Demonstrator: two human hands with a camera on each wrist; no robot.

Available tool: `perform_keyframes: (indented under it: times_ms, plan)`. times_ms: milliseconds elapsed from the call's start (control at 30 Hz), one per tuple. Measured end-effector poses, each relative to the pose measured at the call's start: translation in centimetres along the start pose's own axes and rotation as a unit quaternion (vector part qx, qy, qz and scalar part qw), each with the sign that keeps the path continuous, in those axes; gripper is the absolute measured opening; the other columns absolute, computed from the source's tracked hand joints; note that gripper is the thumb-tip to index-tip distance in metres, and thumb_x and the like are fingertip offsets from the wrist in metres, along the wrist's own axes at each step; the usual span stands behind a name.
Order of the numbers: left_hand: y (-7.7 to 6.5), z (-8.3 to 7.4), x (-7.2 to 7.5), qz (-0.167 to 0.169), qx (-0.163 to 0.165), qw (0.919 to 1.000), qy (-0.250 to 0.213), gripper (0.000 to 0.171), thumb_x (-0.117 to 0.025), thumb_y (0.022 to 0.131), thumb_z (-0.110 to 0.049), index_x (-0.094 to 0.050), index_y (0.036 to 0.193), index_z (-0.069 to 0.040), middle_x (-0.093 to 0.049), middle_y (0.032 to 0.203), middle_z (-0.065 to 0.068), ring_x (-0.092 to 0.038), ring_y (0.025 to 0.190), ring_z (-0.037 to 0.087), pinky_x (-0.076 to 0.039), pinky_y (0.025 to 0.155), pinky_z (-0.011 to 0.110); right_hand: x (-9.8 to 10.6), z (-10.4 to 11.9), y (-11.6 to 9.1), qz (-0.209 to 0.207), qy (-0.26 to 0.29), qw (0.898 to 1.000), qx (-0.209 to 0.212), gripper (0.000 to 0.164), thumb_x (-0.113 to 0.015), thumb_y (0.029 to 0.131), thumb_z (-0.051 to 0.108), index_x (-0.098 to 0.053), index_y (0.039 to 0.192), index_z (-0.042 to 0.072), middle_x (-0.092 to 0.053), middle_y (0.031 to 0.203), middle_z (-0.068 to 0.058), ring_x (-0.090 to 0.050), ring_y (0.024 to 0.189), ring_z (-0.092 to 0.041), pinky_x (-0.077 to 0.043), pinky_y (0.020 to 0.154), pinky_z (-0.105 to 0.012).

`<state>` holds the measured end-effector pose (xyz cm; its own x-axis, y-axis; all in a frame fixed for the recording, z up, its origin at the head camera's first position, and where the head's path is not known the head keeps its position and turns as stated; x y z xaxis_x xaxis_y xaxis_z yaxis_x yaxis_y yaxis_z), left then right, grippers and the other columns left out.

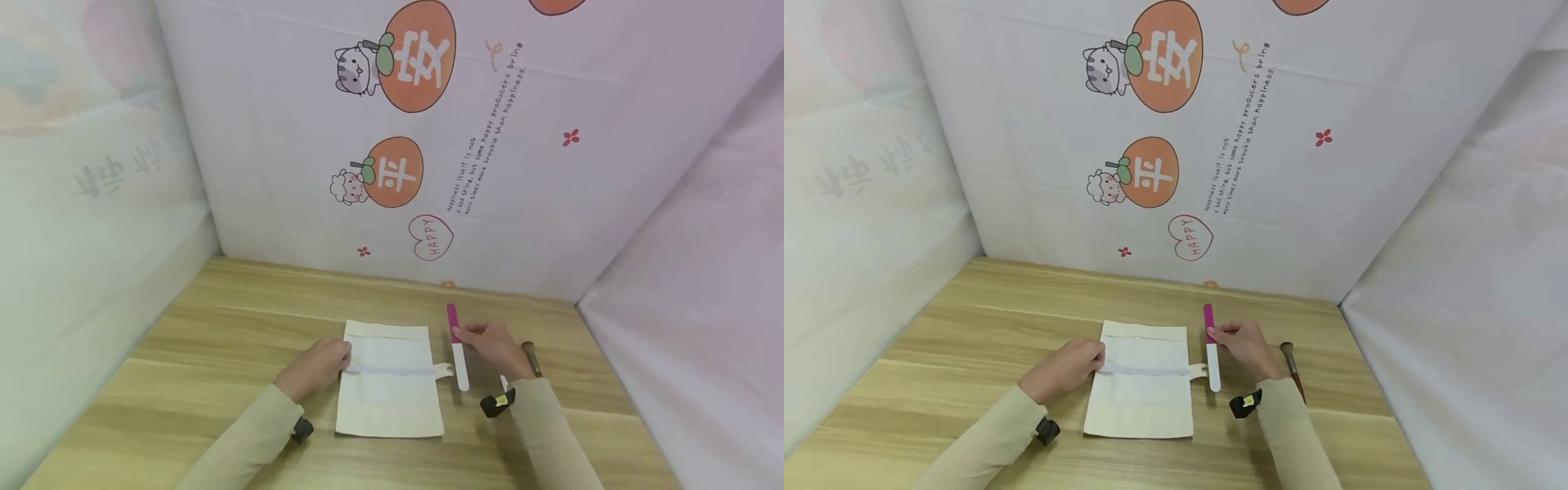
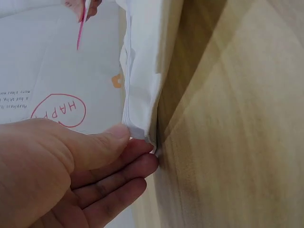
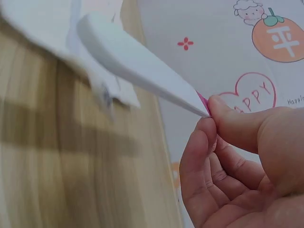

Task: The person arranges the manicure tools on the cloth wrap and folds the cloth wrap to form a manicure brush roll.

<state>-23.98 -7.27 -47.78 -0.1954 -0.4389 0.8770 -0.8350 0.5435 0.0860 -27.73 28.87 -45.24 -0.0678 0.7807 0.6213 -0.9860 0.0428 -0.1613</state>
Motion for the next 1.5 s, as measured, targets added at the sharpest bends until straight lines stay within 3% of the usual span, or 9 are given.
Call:
perform_keyframes:
  times_ms: [167, 300, 433, 733, 967, 1167, 1333, 1500]
  plan:
    - [-0.3, -0.3, 0.3, -0.005, -0.008, 0.9998, -0.016, 0.020, -0.060, 0.097, 0.011, -0.060, 0.083, -0.003, -0.050, 0.073, -0.002, -0.045, 0.068, 0.010, -0.041, 0.060, 0.021, -2.0, 2.2, 0.9, 0.009, 0.023, 1.000, 0.012, 0.042, -0.077, 0.096, 0.044, -0.078, 0.116, 0.007, -0.079, 0.102, -0.007, -0.066, 0.093, -0.020, -0.052, 0.077, -0.029]
    - [-0.4, -0.4, 0.4, -0.003, 0.004, 0.9996, -0.029, 0.023, -0.057, 0.098, 0.011, -0.057, 0.080, -0.002, -0.037, 0.069, -0.004, -0.037, 0.064, 0.009, -0.033, 0.056, 0.018, -4.4, 4.2, 1.8, 0.018, 0.047, 0.999, 0.001, 0.037, -0.080, 0.094, 0.041, -0.079, 0.114, 0.009, -0.079, 0.102, -0.006, -0.070, 0.094, -0.022, -0.056, 0.081, -0.031]
    - [-0.4, -0.6, 0.4, 0.001, 0.018, 0.9994, -0.030, 0.023, -0.059, 0.099, 0.009, -0.057, 0.080, -0.003, -0.038, 0.070, -0.004, -0.038, 0.065, 0.009, -0.034, 0.056, 0.020, -7.3, 6.0, 2.7, 0.026, 0.078, 0.997, -0.008, 0.032, -0.081, 0.094, 0.037, -0.078, 0.113, 0.011, -0.079, 0.106, -0.006, -0.073, 0.096, -0.020, -0.061, 0.089, -0.035]
    - [0.3, -1.0, -0.2, -0.010, 0.018, 0.9998, 0.005, 0.026, -0.061, 0.093, 0.012, -0.054, 0.078, -0.008, -0.040, 0.070, -0.002, -0.040, 0.067, 0.013, -0.038, 0.060, 0.025, -12.3, 9.1, 4.0, 0.024, 0.122, 0.992, 0.018, 0.023, -0.081, 0.095, 0.028, -0.080, 0.104, 0.007, -0.079, 0.102, -0.008, -0.071, 0.088, -0.016, -0.063, 0.085, -0.031]
    - [0.6, -1.1, -0.5, -0.029, 0.010, 0.9995, 0.005, 0.027, -0.063, 0.087, 0.017, -0.057, 0.079, -0.008, -0.046, 0.071, -0.002, -0.043, 0.068, 0.012, -0.043, 0.062, 0.026, -14.5, 9.7, 5.0, -0.007, 0.186, 0.982, 0.022, 0.023, -0.076, 0.098, 0.024, -0.077, 0.109, 0.003, -0.078, 0.104, -0.013, -0.076, 0.090, -0.021, -0.064, 0.088, -0.038]
    - [0.6, -1.0, -0.5, -0.032, 0.015, 0.9992, 0.016, 0.027, -0.063, 0.088, 0.015, -0.057, 0.077, -0.009, -0.047, 0.070, -0.002, -0.044, 0.066, 0.013, -0.043, 0.061, 0.027, -16.1, 9.4, 5.4, -0.026, 0.200, 0.979, 0.031, 0.019, -0.077, 0.098, 0.020, -0.077, 0.105, 0.002, -0.078, 0.101, -0.013, -0.072, 0.085, -0.017, -0.063, 0.081, -0.031]
    - [0.3, -0.9, -0.2, -0.037, 0.018, 0.9991, 0.004, 0.020, -0.065, 0.091, 0.011, -0.060, 0.081, -0.005, -0.053, 0.072, 0.002, -0.047, 0.067, 0.015, -0.046, 0.062, 0.030, -17.2, 9.2, 5.1, -0.012, 0.197, 0.979, 0.049, 0.017, -0.078, 0.097, 0.017, -0.079, 0.101, 0.001, -0.077, 0.094, -0.011, -0.066, 0.079, -0.013, -0.059, 0.073, -0.024]
    - [-0.1, -0.6, 0.2, -0.031, 0.032, 0.9990, 0.001, 0.013, -0.066, 0.096, 0.005, -0.063, 0.087, -0.004, -0.055, 0.075, 0.002, -0.049, 0.070, 0.015, -0.048, 0.064, 0.030, -17.7, 9.3, 4.5, 0.020, 0.155, 0.986, 0.052, 0.017, -0.080, 0.095, 0.020, -0.081, 0.095, 0.003, -0.077, 0.086, -0.005, -0.063, 0.076, -0.012, -0.052, 0.070, -0.022]
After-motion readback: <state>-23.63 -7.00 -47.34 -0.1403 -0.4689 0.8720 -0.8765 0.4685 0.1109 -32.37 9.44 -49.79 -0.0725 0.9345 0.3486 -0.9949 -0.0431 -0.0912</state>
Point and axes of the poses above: each hand's wrist, its own y-axis towards the middle knuckle, its own x-axis out of the back of the hand, z = x × y, the point moved 2 cm from there along y, towards the middle knuckle
